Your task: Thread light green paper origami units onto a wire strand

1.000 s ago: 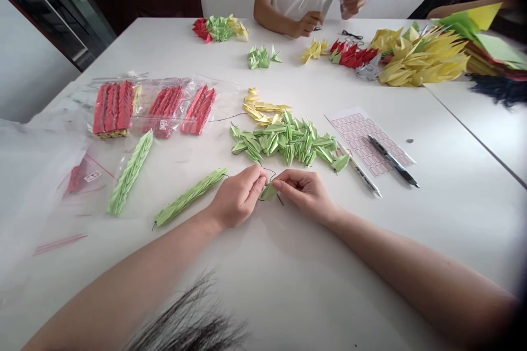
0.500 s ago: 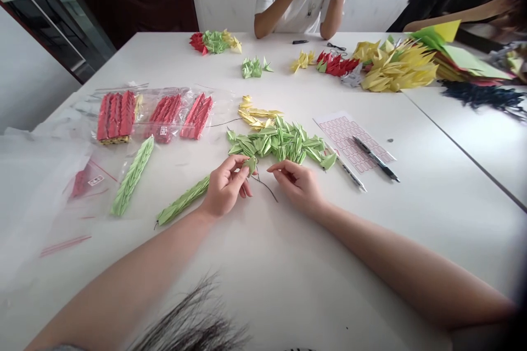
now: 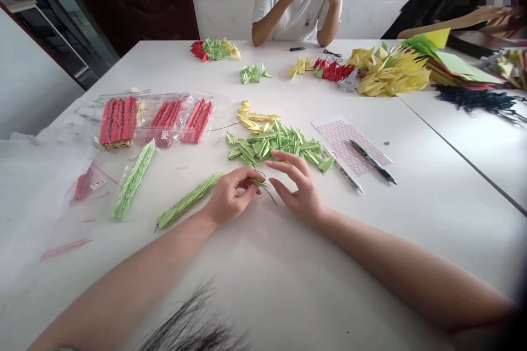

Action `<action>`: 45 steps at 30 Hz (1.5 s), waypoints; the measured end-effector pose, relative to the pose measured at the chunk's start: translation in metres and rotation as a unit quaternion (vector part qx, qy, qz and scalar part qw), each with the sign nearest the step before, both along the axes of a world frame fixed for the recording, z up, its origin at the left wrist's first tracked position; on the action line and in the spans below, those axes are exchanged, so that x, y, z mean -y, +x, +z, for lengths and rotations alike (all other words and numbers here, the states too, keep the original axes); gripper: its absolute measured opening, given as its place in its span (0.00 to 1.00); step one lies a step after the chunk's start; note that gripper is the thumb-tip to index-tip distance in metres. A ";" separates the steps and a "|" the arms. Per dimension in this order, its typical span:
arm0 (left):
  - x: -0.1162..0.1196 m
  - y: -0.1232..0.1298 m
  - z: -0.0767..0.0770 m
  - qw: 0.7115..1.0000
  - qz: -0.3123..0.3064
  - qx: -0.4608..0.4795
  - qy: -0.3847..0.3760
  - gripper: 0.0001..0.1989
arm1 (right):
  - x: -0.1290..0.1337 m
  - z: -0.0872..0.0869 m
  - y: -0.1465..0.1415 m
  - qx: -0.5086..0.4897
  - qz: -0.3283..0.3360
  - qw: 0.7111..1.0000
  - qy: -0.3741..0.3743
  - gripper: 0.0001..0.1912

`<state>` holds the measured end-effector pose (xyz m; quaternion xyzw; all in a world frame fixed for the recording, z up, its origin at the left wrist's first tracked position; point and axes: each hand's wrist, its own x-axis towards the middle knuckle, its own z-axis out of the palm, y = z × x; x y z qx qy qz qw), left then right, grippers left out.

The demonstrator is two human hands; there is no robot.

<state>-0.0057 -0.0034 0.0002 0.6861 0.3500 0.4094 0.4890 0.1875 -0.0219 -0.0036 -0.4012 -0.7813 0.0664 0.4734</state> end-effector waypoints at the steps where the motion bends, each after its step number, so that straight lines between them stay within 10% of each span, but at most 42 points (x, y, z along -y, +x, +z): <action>1: 0.000 0.000 0.000 1.000 -0.004 -0.003 0.003 0.06 | 0.000 0.000 0.000 0.013 0.009 1.000 0.006 0.18; 16: -0.004 0.000 0.003 0.994 0.016 0.047 -0.092 0.10 | 0.002 0.002 0.000 -0.044 0.036 0.998 0.030 0.10; 22: -0.007 0.001 0.002 0.990 0.048 0.059 -0.117 0.15 | 0.004 -0.003 0.002 -0.123 -0.006 0.990 -0.067 0.06; 32: -0.007 -0.001 -0.001 0.990 0.050 0.026 -0.130 0.19 | -0.005 0.039 0.008 -0.374 0.032 0.883 -0.280 0.03; 38: -0.004 -0.002 -0.003 0.992 0.082 0.011 -0.097 0.16 | -0.004 0.080 0.050 0.059 -0.029 0.947 -0.314 0.08; 45: 0.007 0.002 0.004 0.994 0.062 -0.028 -0.085 0.14 | -0.005 0.073 0.092 0.364 -0.198 0.893 -0.179 0.07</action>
